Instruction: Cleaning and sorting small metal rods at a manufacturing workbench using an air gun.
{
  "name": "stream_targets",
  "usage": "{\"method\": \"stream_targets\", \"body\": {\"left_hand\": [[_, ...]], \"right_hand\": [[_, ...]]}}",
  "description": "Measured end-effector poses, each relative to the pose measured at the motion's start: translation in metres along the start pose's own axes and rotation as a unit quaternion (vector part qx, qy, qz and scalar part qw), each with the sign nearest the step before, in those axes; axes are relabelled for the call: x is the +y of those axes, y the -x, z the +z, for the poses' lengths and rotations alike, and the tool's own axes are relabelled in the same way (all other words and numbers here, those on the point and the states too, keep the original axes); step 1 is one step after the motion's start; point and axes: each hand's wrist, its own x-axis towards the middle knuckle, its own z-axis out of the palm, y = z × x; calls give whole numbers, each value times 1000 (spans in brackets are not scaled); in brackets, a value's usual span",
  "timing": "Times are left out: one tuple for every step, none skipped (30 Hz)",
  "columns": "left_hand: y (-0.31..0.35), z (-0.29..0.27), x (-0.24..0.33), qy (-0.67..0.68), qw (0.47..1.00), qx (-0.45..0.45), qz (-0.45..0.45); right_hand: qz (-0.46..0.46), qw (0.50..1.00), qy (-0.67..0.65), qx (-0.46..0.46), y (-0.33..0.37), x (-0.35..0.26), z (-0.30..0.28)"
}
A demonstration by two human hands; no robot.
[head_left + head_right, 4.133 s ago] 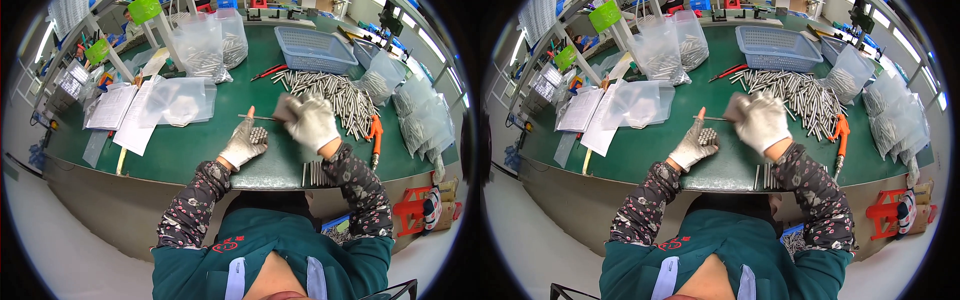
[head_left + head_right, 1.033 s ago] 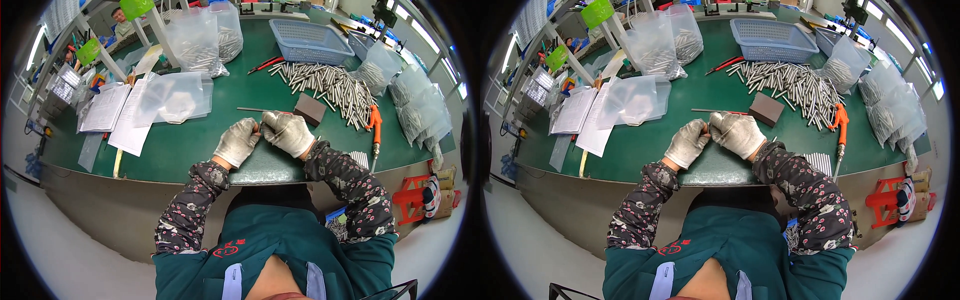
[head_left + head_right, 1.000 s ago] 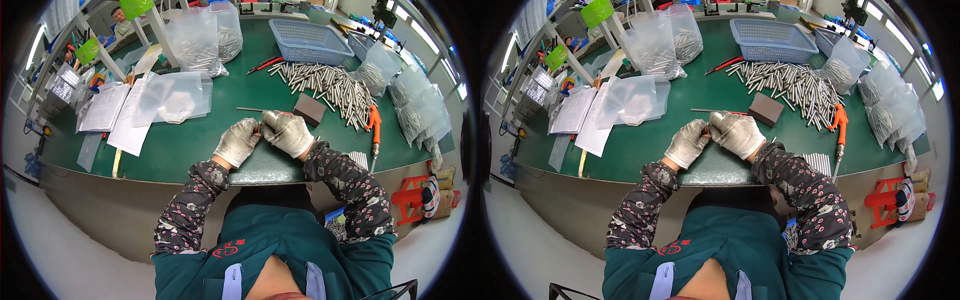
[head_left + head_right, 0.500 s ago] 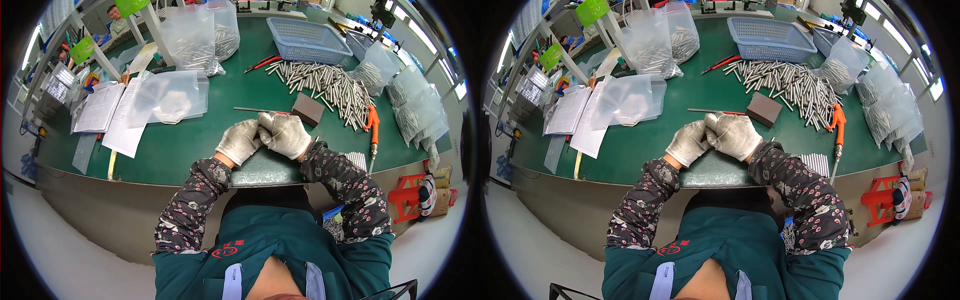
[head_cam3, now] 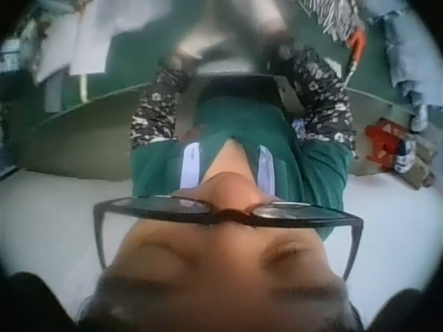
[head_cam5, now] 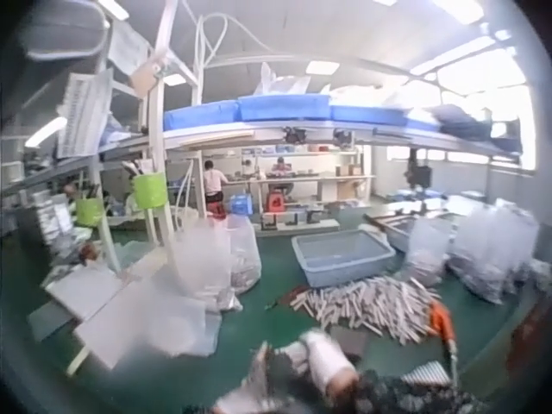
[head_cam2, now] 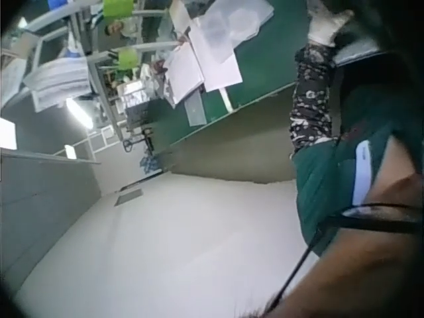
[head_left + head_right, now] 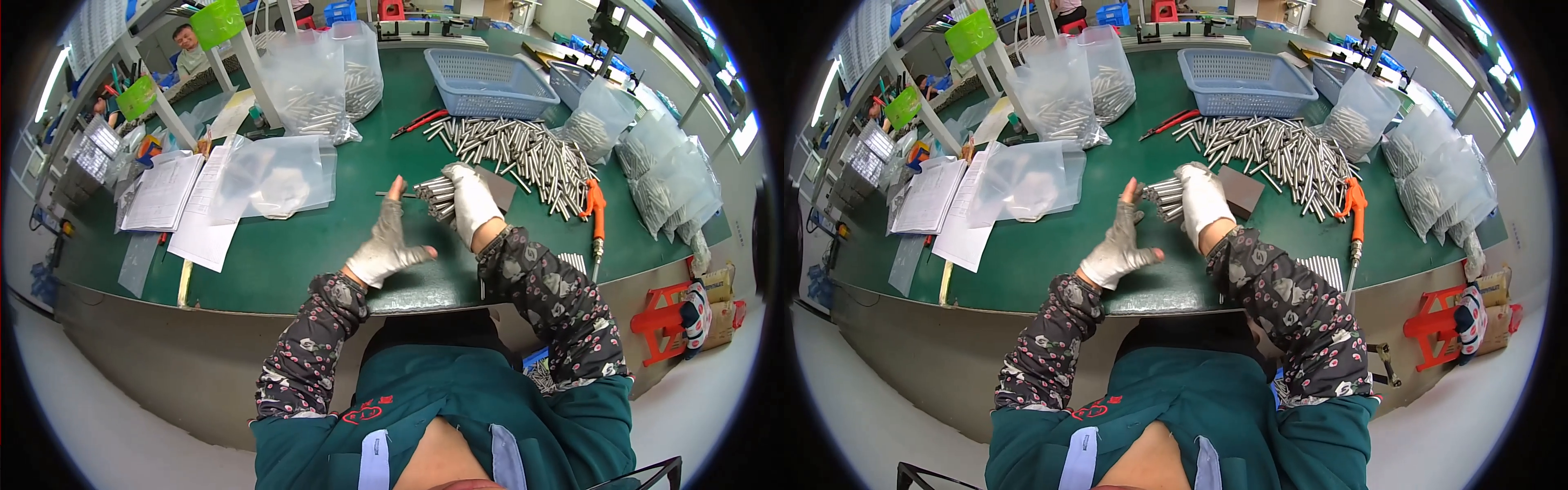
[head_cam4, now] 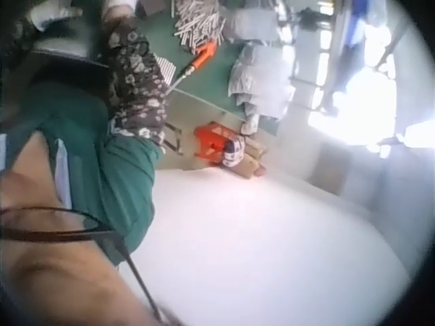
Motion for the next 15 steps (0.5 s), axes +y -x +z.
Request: {"method": "stream_targets", "body": {"left_hand": [[-2,12,8,60,998,-1,22],[-4,29,18,186,982,30,29],[-6,42,35,309,948,65,34],[-8,50,30,338,931,106,84],[-8,48,22,336,931,113,85],[-12,48,14,265,949,150,76],[-16,45,20,191,961,189,64],[-18,53,29,227,938,248,81],[-16,52,35,225,938,251,82],[-14,51,40,224,943,246,31],[-13,50,41,222,945,240,-20],[-13,51,43,251,929,270,-13],[-12,49,41,249,930,272,-11],[-11,46,36,283,918,277,-16],[-11,45,38,317,906,281,-24]], "right_hand": [[6,999,-38,-10,7,-1,4],[17,998,-63,-24,11,0,7],[32,999,-17,-20,13,2,13],[46,996,-79,-18,19,4,19],[61,988,-139,-16,27,4,25],[64,979,-190,-32,23,12,22],[70,967,-240,-50,16,23,20],[46,952,-293,-73,13,36,17],[47,952,-292,-76,14,39,18],[50,941,-328,-73,15,41,20],[52,928,-362,-70,17,42,20],[69,942,-324,-50,22,43,21],[69,942,-324,-54,27,41,22],[61,963,-256,-62,32,37,22],[53,978,-188,-68,36,34,21]]}}
